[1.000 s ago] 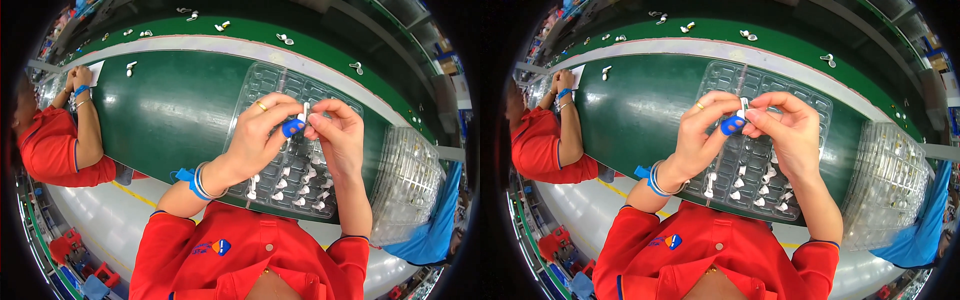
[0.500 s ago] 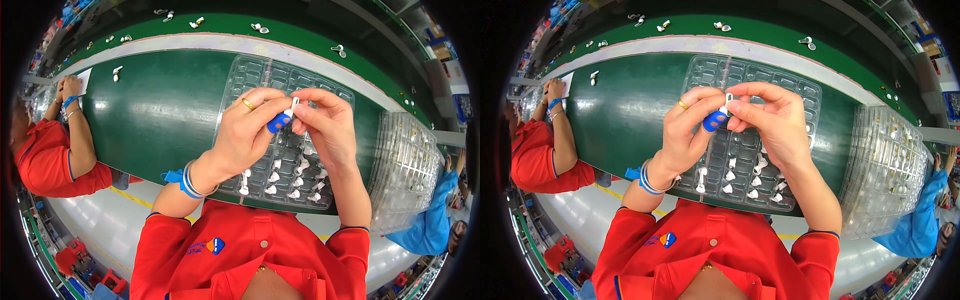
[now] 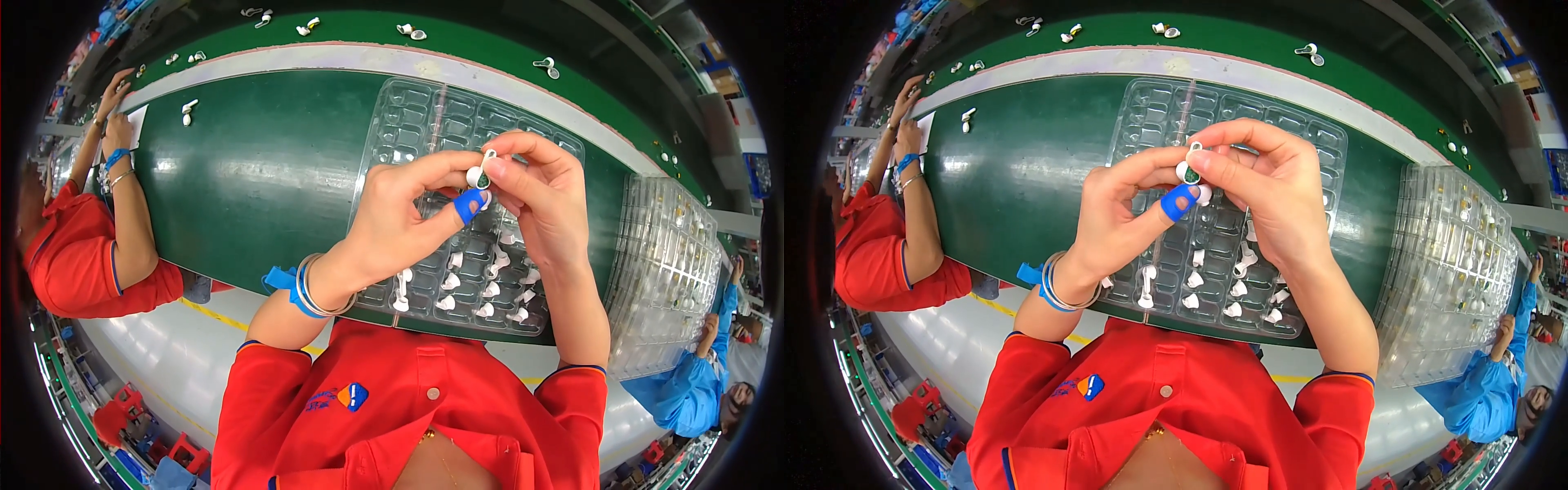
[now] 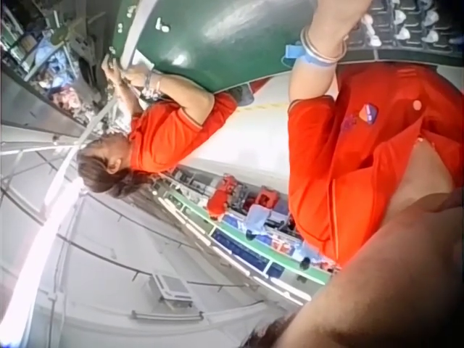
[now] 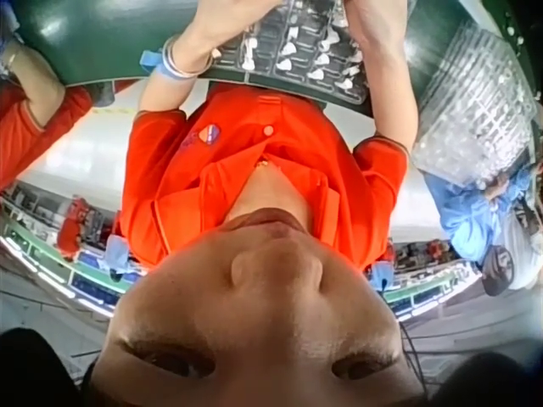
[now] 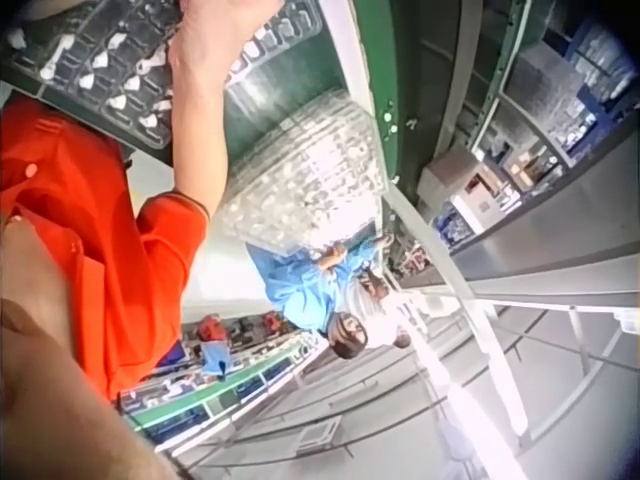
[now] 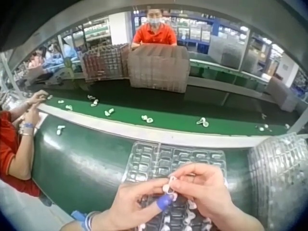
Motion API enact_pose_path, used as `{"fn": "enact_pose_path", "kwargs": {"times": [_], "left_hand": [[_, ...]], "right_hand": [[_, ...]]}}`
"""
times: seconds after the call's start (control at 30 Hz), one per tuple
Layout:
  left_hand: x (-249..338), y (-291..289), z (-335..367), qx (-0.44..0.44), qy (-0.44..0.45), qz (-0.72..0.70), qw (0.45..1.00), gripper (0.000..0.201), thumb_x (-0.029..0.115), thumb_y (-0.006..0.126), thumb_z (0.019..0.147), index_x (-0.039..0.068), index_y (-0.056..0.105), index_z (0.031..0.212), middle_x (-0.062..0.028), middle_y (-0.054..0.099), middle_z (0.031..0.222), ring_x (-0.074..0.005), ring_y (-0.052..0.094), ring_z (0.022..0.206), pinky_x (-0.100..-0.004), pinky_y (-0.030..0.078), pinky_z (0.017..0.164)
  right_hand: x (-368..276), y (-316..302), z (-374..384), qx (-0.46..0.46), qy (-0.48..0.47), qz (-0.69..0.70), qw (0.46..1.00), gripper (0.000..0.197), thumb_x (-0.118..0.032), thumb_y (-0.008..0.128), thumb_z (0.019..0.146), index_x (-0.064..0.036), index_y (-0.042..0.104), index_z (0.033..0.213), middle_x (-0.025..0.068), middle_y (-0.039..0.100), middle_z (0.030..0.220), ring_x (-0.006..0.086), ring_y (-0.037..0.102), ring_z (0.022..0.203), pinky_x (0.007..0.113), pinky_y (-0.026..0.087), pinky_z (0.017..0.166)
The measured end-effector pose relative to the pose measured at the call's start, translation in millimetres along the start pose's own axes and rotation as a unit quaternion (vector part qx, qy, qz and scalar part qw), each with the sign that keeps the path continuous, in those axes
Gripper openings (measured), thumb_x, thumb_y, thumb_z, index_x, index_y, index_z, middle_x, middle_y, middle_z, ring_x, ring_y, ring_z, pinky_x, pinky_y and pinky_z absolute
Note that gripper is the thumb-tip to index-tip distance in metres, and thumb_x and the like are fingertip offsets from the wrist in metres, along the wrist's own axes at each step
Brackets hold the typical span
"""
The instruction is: The person assembles small electronic components by hand, picking small plastic parts and metal clips from a component tray and snapping them together into a plastic housing.
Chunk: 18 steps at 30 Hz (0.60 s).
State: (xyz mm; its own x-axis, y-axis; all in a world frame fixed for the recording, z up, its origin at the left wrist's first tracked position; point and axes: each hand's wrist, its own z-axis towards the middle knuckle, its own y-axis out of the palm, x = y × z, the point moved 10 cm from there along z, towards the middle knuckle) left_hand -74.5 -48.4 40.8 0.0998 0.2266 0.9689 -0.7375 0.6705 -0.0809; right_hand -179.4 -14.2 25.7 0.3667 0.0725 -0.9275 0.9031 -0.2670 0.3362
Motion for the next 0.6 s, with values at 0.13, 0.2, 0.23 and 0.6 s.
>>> {"fn": "enact_pose_path", "kwargs": {"times": [0.13, 0.2, 0.23, 0.6], "left_hand": [[-3, 4, -1, -0.035, -0.018, -0.045, 0.998, 0.033, -0.001, 0.057, 0.078, -0.006, 0.051, 0.11, -0.013, 0.063, 0.091, -0.0173, 0.061, 0.087, -0.0271, 0.048, 0.076], [-5, 5, -1, -0.038, -0.021, -0.055, 0.998, 0.033, -0.002, 0.057, 0.078, -0.006, 0.051, 0.111, -0.0131, 0.063, 0.092, -0.0176, 0.06, 0.088, -0.0271, 0.048, 0.076], [-6, 5, -1, -0.04, -0.024, -0.065, 0.997, 0.033, -0.002, 0.056, 0.079, -0.006, 0.05, 0.111, -0.0132, 0.062, 0.093, -0.0179, 0.06, 0.088, -0.0272, 0.048, 0.076], [-11, -4, 12, -0.008, -0.073, -0.16, 0.984, 0.026, -0.003, 0.051, 0.077, -0.006, 0.054, 0.102, -0.0082, 0.063, 0.086, -0.0093, 0.057, 0.082, -0.0211, 0.045, 0.071]], "right_hand": [[-9, 3, -1, 0.01, -0.034, -0.016, 0.999, 0.011, 0.0, 0.061, 0.074, 0.0014, 0.059, 0.084, 0.0035, 0.055, 0.083, 0.0038, 0.046, 0.061, 0.016, 0.028, 0.045], [-13, 5, -2, 0.001, -0.053, -0.019, 0.998, 0.01, 0.002, 0.061, 0.074, 0.0016, 0.059, 0.084, 0.0035, 0.054, 0.083, 0.004, 0.048, 0.063, 0.016, 0.028, 0.045], [-12, 5, -2, 0.001, -0.052, -0.019, 0.998, 0.01, 0.002, 0.061, 0.074, 0.0016, 0.059, 0.084, 0.0035, 0.054, 0.083, 0.004, 0.048, 0.063, 0.016, 0.028, 0.045], [-32, 4, -3, 0.002, -0.149, -0.164, 0.975, 0.014, 0.006, 0.06, 0.073, 0.0044, 0.06, 0.088, 0.0058, 0.056, 0.086, 0.0082, 0.051, 0.07, 0.019, 0.041, 0.065]]}}
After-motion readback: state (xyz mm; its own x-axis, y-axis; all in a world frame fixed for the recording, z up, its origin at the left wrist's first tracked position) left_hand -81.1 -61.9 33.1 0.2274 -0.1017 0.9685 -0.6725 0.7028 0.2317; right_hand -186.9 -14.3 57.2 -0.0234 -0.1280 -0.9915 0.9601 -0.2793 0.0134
